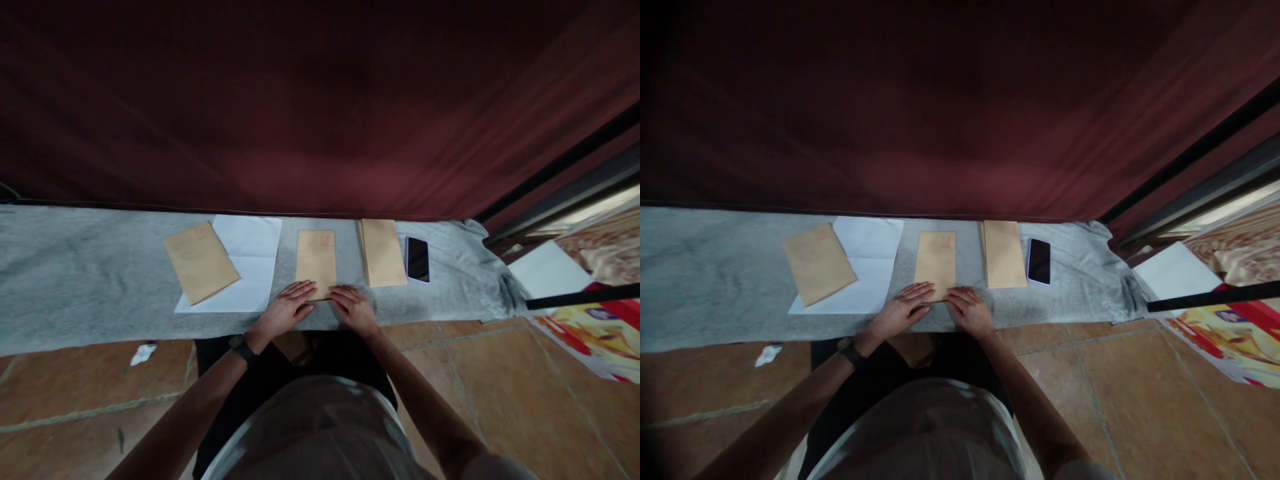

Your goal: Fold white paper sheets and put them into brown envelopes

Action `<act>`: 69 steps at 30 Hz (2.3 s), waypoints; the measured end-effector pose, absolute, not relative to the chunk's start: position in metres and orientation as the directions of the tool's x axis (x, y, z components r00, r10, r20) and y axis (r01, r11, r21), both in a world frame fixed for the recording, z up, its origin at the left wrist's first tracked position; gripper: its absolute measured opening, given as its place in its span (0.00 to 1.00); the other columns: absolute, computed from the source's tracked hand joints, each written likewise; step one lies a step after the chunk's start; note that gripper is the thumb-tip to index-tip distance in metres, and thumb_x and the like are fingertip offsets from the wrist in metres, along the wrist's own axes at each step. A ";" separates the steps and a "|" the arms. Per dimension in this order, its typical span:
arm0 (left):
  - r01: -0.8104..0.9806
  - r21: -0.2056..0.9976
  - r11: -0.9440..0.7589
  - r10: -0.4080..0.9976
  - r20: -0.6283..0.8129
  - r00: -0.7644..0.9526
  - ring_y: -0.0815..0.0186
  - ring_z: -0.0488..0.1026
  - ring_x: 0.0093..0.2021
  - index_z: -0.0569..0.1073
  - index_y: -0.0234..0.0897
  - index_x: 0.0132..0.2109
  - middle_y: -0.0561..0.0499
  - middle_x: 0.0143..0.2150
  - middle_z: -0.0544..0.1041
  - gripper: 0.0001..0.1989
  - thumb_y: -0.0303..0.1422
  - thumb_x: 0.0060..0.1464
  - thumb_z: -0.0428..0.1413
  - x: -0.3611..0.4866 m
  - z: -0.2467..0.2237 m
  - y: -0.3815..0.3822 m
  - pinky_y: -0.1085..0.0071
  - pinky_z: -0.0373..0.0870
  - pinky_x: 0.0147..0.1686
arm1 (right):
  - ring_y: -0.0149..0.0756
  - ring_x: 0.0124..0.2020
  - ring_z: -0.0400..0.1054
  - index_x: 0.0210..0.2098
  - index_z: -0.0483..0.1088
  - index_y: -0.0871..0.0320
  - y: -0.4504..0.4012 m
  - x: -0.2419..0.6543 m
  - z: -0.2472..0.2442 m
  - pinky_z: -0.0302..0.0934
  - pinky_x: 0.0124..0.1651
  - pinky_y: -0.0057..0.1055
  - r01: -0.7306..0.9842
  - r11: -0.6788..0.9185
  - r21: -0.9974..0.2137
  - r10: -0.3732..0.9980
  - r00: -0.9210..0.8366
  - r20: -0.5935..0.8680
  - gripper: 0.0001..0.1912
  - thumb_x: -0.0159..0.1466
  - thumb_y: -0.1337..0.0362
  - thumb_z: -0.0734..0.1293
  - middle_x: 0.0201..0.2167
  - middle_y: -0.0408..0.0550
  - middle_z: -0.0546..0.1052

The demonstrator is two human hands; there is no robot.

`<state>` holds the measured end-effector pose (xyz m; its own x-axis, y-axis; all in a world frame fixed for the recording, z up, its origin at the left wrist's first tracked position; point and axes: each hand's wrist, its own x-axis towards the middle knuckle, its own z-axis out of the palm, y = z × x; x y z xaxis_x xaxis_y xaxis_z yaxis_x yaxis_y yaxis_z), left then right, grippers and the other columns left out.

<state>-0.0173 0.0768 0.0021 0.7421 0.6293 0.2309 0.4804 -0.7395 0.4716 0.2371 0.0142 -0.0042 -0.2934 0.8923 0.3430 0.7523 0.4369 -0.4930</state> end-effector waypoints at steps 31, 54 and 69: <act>0.725 0.360 -0.587 0.809 0.242 0.536 0.58 0.72 0.59 0.72 0.36 0.59 0.44 0.59 0.76 0.17 0.29 0.69 0.46 -0.005 0.005 0.046 0.59 0.67 0.62 | 0.42 0.53 0.73 0.46 0.77 0.53 0.016 0.227 -0.011 0.64 0.57 0.43 0.769 0.307 -0.560 0.940 -0.151 0.307 0.12 0.72 0.62 0.62 0.51 0.49 0.80; 0.661 0.181 -0.728 0.685 0.176 0.707 0.54 0.57 0.72 0.62 0.47 0.69 0.45 0.71 0.64 0.28 0.25 0.64 0.49 -0.016 0.005 0.030 0.53 0.56 0.69 | 0.42 0.53 0.72 0.46 0.76 0.54 0.013 0.223 -0.008 0.63 0.58 0.43 0.785 0.328 -0.526 0.928 -0.162 0.337 0.13 0.73 0.62 0.60 0.49 0.50 0.80; 0.640 0.265 -0.722 0.692 0.241 0.681 0.55 0.60 0.71 0.66 0.37 0.68 0.44 0.69 0.66 0.24 0.33 0.67 0.49 -0.017 0.009 0.035 0.55 0.59 0.68 | 0.45 0.68 0.61 0.69 0.60 0.58 -0.010 0.175 0.001 0.54 0.71 0.48 0.836 0.371 -0.404 0.921 -0.274 0.278 0.25 0.74 0.61 0.59 0.66 0.56 0.68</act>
<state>-0.0166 0.0349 0.0088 0.6810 0.6917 0.2405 0.6395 -0.7217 0.2648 0.1753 -0.0099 0.0011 -0.2741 0.9207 0.2777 0.8362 0.3708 -0.4040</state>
